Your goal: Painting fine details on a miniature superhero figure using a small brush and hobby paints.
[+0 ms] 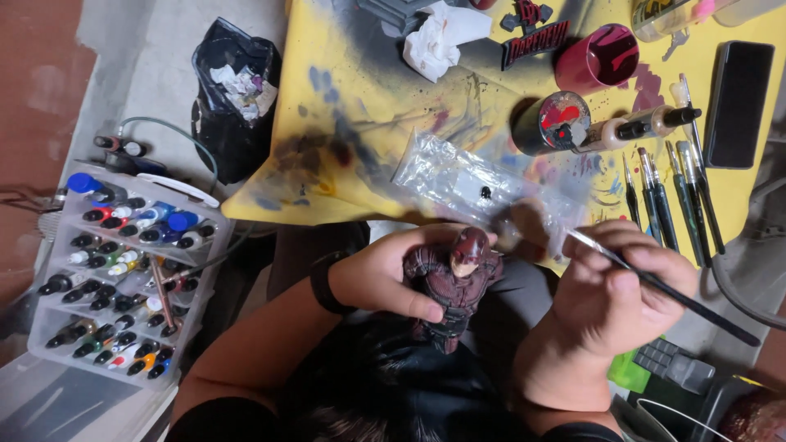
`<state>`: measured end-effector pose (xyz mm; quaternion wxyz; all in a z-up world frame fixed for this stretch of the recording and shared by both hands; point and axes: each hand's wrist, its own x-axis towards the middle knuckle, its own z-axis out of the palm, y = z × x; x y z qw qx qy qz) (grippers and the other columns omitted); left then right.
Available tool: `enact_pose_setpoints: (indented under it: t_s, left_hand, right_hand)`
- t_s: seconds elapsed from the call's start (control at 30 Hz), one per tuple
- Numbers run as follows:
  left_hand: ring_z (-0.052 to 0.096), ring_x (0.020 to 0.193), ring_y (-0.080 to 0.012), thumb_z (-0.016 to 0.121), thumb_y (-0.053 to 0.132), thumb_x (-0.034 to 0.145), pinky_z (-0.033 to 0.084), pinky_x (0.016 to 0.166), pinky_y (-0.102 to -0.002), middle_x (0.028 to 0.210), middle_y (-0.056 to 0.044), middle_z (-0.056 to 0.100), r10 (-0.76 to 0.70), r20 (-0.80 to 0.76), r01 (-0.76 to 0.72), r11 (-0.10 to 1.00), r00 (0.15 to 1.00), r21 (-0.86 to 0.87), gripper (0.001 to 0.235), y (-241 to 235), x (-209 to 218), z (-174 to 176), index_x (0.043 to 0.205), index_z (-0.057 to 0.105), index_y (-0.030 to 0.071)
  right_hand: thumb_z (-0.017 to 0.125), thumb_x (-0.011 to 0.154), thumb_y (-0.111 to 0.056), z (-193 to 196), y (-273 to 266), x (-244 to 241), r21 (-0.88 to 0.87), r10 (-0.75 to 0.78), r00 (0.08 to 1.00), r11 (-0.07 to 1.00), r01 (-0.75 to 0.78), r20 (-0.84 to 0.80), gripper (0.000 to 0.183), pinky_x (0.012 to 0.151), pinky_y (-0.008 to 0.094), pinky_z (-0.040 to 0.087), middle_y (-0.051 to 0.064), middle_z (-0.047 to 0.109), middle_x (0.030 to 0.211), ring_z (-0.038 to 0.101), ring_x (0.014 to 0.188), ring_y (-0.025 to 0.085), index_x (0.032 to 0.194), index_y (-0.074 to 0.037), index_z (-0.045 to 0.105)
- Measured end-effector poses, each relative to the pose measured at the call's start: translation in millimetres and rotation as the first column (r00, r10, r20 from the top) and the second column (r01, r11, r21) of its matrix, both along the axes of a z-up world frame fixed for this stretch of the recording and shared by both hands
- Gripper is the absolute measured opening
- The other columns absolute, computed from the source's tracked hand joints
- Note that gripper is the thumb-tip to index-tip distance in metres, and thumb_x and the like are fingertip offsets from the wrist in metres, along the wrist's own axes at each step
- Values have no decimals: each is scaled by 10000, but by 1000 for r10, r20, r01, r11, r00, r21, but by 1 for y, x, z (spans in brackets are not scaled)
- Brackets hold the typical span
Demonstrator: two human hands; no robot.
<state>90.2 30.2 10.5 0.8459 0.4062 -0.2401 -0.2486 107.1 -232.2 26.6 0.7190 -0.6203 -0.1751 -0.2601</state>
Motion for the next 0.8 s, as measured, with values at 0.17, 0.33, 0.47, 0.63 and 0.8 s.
enact_pose_setpoints:
  t_s: [0.17,0.33,0.47,0.63,0.8]
  left_hand:
    - [526,1318,-179,855,193,795,417,1190,-373,1409,-75,557,11,2,-11,1000,1000,-2,811,-15,-10,-30,1463,439,-3]
    - [543,1290,-170,843,174,827,436,1172,-366,1353,-52,577,5,37,-3,998,999,-55,744,-28,-21,-21,1443,453,22]
    - [526,1329,-180,840,161,815,408,1209,-371,1406,-75,561,28,53,-27,999,998,-25,787,-34,-26,-18,1471,432,14]
    - [536,1296,-168,843,178,806,431,1180,-358,1380,-63,571,53,77,-54,999,996,8,783,-38,-28,-13,1459,444,10]
    - [535,1323,-189,832,186,823,419,1200,-373,1404,-82,569,64,84,-63,998,994,-8,755,-42,-30,-10,1452,453,8]
  right_hand:
    - [667,1008,-180,23,32,-30,137,201,976,968,-212,87,129,576,279,566,43,598,760,581,692,174,1075,-98,594]
    - [571,1072,-283,37,69,-55,148,116,989,981,-128,88,201,413,293,429,18,415,662,416,602,174,1015,-150,432]
    - [485,1106,-366,46,86,-61,62,-120,988,991,115,101,264,415,305,297,21,242,679,274,566,170,1001,-177,334]
    - [479,1095,-325,31,74,-61,36,-171,960,985,167,221,256,487,361,302,59,257,647,248,549,198,986,-145,334]
    - [522,1063,-317,28,73,-61,36,-227,925,973,227,305,282,453,405,363,106,344,669,332,522,252,957,-118,353]
